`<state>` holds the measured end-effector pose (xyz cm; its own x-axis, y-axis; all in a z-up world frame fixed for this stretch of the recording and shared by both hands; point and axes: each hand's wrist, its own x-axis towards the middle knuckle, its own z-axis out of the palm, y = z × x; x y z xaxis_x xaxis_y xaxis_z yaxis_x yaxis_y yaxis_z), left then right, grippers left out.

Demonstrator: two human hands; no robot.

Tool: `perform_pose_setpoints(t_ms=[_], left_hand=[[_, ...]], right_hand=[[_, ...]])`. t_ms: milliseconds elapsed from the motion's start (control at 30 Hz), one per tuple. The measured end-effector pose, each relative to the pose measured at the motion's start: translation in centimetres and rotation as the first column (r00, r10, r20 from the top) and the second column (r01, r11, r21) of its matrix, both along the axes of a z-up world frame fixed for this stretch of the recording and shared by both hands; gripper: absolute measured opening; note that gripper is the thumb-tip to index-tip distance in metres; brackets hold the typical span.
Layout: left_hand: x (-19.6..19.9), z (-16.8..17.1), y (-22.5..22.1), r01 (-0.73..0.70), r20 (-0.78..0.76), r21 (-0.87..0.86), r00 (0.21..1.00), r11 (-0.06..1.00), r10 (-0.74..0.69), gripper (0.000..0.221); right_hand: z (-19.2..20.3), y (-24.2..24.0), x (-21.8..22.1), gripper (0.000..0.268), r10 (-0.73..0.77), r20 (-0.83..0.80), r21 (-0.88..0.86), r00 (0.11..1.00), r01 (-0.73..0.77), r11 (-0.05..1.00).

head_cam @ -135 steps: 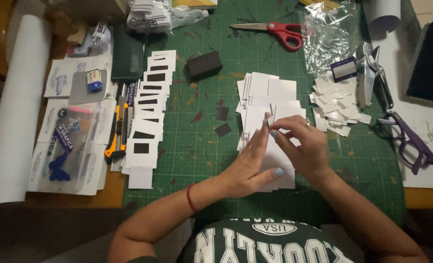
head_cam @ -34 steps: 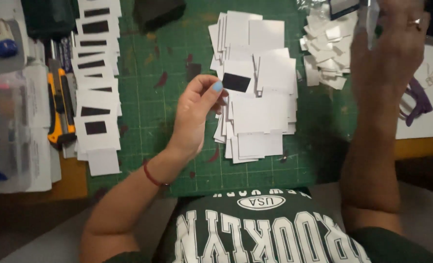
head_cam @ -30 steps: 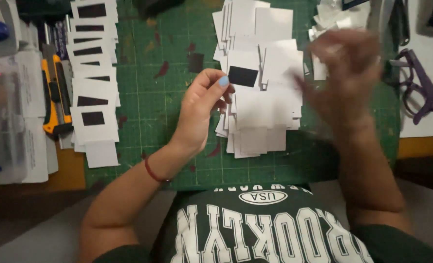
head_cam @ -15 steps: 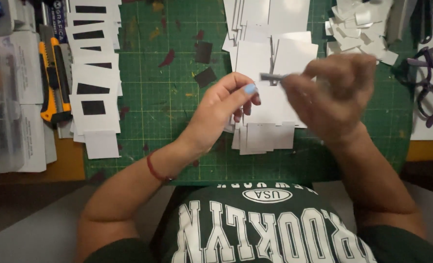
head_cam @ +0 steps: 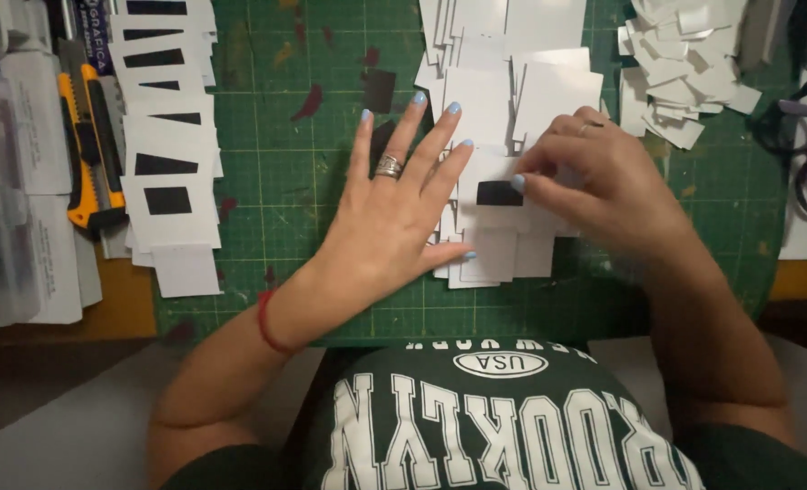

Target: Assembling small white paper frames by attaching black adhesive strips to them on a cutting mat.

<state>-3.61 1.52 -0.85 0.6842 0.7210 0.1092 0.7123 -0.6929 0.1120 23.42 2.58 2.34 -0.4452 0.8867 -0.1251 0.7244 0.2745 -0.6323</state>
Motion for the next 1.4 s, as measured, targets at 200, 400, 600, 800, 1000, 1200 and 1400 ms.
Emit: perform_pose_setpoints(t_ms=[200,400,600,800,1000,1200,1400], left_hand=[[0.0,-0.5,0.1,-0.004,0.018,-0.020,1.000,1.000,0.005,0.107],[0.1,-0.5,0.1,-0.008,-0.013,-0.016,1.000,1.000,0.008,0.110],[0.1,-0.6,0.1,0.000,0.012,-0.030,1.000,1.000,0.001,0.109],[0.1,-0.7,0.0,-0.008,0.009,0.004,1.000,1.000,0.008,0.108],[0.1,-0.9,0.1,-0.009,0.013,-0.020,1.000,1.000,0.009,0.108],[0.2,-0.9,0.2,-0.010,-0.009,-0.036,1.000,0.999,0.009,0.108],[0.2,-0.9,0.3,-0.011,-0.005,-0.058,1.000,0.998,0.011,0.108]], right_hand=[[-0.3,0.1,-0.5,0.022,-0.028,0.022,0.027,0.999,0.028,0.999],[-0.9,0.4,-0.6,0.017,-0.034,-0.018,0.050,0.999,0.035,0.998],[-0.9,0.4,-0.7,0.016,-0.039,0.021,0.032,0.999,0.038,0.999],[-1.0,0.5,-0.8,0.015,-0.060,0.041,0.036,0.997,0.058,0.998],[-2.0,0.5,-0.5,0.015,-0.027,0.037,0.140,0.999,0.022,0.990],[-2.4,0.4,-0.6,0.012,-0.019,0.076,0.238,0.997,0.000,0.971],[-3.2,0.4,-0.6,0.011,-0.006,0.124,0.352,0.992,-0.038,0.935]])
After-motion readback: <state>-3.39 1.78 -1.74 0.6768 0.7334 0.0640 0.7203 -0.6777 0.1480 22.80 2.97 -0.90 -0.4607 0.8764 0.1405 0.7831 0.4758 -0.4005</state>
